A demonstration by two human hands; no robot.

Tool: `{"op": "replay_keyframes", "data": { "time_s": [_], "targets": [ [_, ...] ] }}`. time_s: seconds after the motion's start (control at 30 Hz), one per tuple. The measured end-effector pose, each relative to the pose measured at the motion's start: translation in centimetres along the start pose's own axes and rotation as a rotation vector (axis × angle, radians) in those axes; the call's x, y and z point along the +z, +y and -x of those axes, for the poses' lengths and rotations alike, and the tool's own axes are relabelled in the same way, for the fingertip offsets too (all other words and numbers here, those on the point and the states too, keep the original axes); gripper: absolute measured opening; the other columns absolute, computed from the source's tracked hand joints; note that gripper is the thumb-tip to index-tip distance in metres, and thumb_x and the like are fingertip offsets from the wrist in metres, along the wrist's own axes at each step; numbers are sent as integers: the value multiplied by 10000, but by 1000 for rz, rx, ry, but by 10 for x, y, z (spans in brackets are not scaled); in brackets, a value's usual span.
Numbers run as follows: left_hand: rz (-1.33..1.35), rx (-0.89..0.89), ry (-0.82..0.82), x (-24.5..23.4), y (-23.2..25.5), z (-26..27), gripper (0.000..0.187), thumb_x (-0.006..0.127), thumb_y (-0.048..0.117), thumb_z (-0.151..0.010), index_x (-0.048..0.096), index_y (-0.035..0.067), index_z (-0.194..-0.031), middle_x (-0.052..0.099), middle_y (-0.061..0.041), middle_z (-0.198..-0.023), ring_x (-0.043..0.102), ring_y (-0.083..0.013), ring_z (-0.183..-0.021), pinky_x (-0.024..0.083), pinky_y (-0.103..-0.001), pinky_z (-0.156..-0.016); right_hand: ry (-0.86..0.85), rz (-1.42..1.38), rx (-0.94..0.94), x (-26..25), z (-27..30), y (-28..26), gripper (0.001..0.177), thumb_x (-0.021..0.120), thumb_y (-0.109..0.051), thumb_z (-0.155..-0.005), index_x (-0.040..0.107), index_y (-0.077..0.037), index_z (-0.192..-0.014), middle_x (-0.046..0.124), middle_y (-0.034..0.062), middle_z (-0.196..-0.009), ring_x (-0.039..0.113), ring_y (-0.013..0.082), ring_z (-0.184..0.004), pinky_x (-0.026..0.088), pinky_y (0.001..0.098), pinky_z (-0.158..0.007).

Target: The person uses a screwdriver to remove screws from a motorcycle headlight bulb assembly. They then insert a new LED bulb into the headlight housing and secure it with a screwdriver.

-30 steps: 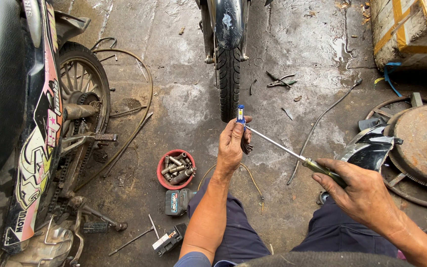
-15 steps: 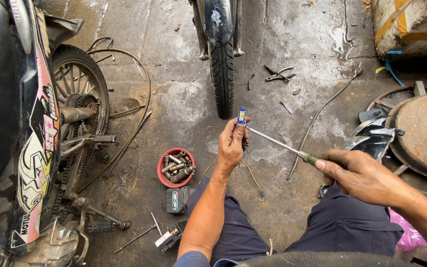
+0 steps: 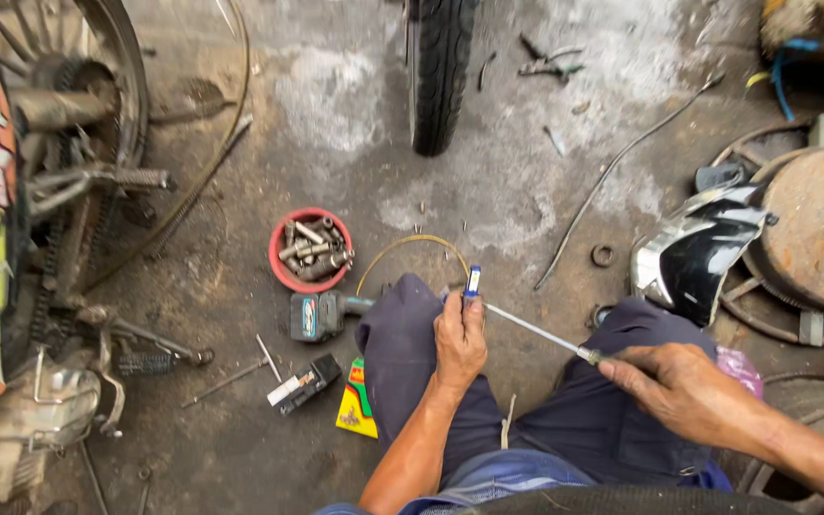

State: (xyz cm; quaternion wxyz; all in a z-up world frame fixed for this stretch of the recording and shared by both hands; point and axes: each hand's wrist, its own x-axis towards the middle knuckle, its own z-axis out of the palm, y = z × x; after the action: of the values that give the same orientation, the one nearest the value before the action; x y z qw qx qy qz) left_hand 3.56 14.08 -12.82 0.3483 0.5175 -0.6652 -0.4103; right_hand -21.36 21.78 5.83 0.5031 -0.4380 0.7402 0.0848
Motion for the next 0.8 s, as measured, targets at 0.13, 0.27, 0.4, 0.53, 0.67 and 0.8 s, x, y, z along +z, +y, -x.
{"op": "replay_keyframes", "data": {
  "time_s": [0.13, 0.27, 0.4, 0.53, 0.67, 0.8],
  "targets": [
    [-14, -35, -40, -12, -3, -1, 225, 497, 263, -1039, 575, 59, -1093, 643, -130, -765, 626, -457, -690, 429, -505, -650, 9, 56, 0, 0, -4, -12, 339, 610, -500, -932, 832, -256, -855, 781, -46, -631, 705, 79, -604, 512, 291, -705],
    [87, -16, -54, -17, -9, 0, 269, 482, 323, -1063, 567, 68, -1081, 650, -75, -830, 619, -396, -671, 456, -448, -643, 86, 343, 14, 5, -2, -14, 331, 568, -608, -916, 746, -330, -885, 715, 64, -611, 688, 325, -782, 514, 393, -719],
    [1, 262, -229, -6, -1, 12, 291, 575, 324, -1026, 644, 41, -1028, 655, -147, -829, 635, -361, -666, 478, -484, -617, 204, 702, -151, 30, -19, -8, 423, 459, -653, -963, 556, -266, -821, 725, 26, -681, 694, 415, -683, 527, 550, -588],
    [269, 98, -129, -20, 25, 24, 321, 576, 225, -1012, 617, -43, -1184, 706, -193, -962, 708, -373, -830, 541, -434, -773, 10, 541, -194, 18, -55, -50, 397, 491, -585, -977, 638, -217, -966, 744, 133, -790, 710, 434, -853, 551, 562, -696],
    [613, -265, 85, -46, 19, 2, 390, 464, 365, -1062, 640, 17, -1079, 619, -53, -711, 596, -179, -628, 490, -333, -614, 155, 737, 102, -8, -27, -27, 472, 388, -682, -1005, 581, -251, -994, 748, 58, -770, 748, 319, -824, 577, 460, -670],
    [1381, -523, -21, -48, 5, -17, 517, 426, 391, -1096, 567, -84, -1245, 603, -98, -753, 511, -175, -621, 429, -355, -688, 590, 420, 26, -10, 16, 1, 389, 584, -475, -996, 683, -211, -1266, 778, 81, -1025, 731, 381, -987, 559, 484, -754]
  ]
}}
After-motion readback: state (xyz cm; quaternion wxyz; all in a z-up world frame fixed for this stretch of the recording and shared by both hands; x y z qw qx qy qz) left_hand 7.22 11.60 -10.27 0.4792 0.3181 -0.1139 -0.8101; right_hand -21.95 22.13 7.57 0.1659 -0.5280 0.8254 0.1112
